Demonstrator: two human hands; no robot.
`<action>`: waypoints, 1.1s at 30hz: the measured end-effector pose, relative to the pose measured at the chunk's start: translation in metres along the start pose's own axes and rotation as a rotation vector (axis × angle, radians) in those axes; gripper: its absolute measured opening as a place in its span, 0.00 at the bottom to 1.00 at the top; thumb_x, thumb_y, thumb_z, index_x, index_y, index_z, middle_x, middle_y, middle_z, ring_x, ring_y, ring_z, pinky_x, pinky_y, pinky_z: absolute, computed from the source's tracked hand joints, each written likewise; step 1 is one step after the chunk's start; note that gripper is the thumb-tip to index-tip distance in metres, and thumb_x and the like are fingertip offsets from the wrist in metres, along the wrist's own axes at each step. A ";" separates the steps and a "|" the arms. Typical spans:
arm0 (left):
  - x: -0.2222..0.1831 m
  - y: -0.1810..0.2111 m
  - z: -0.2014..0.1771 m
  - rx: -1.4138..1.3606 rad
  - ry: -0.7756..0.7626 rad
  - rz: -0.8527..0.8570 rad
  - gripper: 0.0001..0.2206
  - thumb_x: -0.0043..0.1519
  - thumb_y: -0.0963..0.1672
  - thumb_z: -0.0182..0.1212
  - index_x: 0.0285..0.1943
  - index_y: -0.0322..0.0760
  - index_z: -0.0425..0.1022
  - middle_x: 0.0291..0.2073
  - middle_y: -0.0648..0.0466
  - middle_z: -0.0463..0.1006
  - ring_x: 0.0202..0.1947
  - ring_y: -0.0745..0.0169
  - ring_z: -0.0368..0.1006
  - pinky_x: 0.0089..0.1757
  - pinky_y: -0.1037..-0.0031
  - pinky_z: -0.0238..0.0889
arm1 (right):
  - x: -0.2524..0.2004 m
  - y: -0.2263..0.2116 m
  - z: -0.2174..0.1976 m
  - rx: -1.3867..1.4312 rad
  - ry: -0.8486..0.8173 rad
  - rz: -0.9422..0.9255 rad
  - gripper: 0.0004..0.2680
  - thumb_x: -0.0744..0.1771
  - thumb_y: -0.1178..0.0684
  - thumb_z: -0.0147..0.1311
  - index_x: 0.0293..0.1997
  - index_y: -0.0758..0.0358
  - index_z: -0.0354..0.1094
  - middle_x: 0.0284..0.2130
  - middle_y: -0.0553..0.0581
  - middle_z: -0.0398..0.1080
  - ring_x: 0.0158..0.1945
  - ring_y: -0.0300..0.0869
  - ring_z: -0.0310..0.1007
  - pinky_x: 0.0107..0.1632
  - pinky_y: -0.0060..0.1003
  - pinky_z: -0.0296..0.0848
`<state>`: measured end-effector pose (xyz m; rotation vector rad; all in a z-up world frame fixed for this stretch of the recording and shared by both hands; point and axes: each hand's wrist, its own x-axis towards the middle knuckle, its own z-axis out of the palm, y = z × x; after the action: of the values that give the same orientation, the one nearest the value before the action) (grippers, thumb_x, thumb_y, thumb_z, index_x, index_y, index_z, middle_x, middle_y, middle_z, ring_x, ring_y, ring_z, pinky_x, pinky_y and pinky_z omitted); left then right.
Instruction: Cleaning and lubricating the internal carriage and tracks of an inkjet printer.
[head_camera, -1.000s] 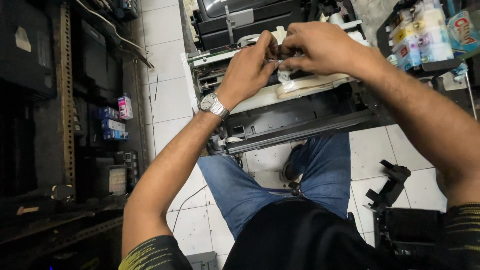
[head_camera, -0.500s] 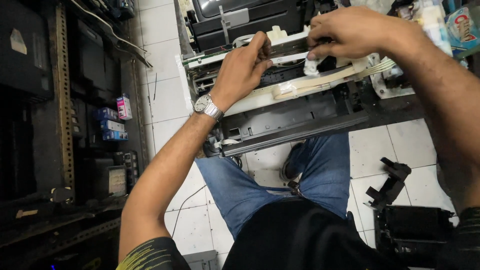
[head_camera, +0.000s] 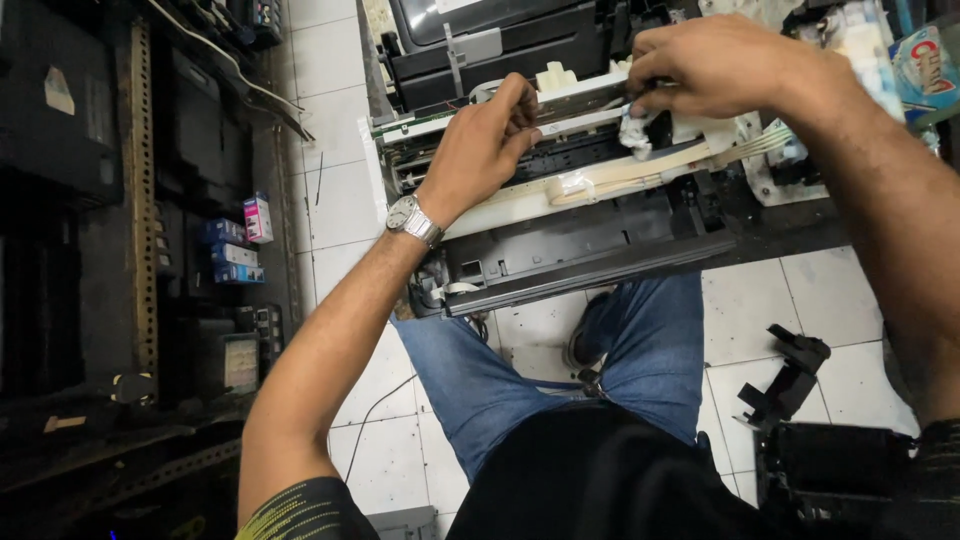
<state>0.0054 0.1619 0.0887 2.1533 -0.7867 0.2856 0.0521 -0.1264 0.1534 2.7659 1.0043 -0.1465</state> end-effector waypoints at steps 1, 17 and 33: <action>0.000 0.000 0.000 0.002 0.003 0.001 0.13 0.59 0.37 0.66 0.46 0.38 0.64 0.27 0.56 0.78 0.24 0.64 0.75 0.28 0.71 0.66 | 0.005 -0.006 -0.001 -0.002 0.003 -0.001 0.10 0.69 0.40 0.55 0.48 0.50 0.77 0.38 0.49 0.72 0.37 0.46 0.76 0.45 0.44 0.77; 0.000 0.002 -0.001 -0.061 -0.005 -0.033 0.13 0.59 0.37 0.65 0.46 0.37 0.65 0.29 0.57 0.77 0.25 0.66 0.73 0.28 0.74 0.63 | 0.021 -0.031 -0.004 -0.010 -0.005 -0.113 0.10 0.71 0.43 0.52 0.46 0.56 0.72 0.38 0.53 0.70 0.29 0.48 0.75 0.37 0.44 0.78; -0.002 -0.001 0.000 -0.053 -0.020 -0.038 0.13 0.60 0.38 0.64 0.47 0.37 0.63 0.38 0.54 0.82 0.29 0.63 0.77 0.33 0.71 0.71 | 0.001 -0.021 -0.003 -0.154 -0.024 0.028 0.08 0.69 0.46 0.54 0.47 0.55 0.74 0.39 0.50 0.72 0.31 0.44 0.78 0.38 0.40 0.79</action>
<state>0.0049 0.1631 0.0875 2.1216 -0.7558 0.2221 0.0392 -0.1094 0.1525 2.6308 0.9291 -0.0936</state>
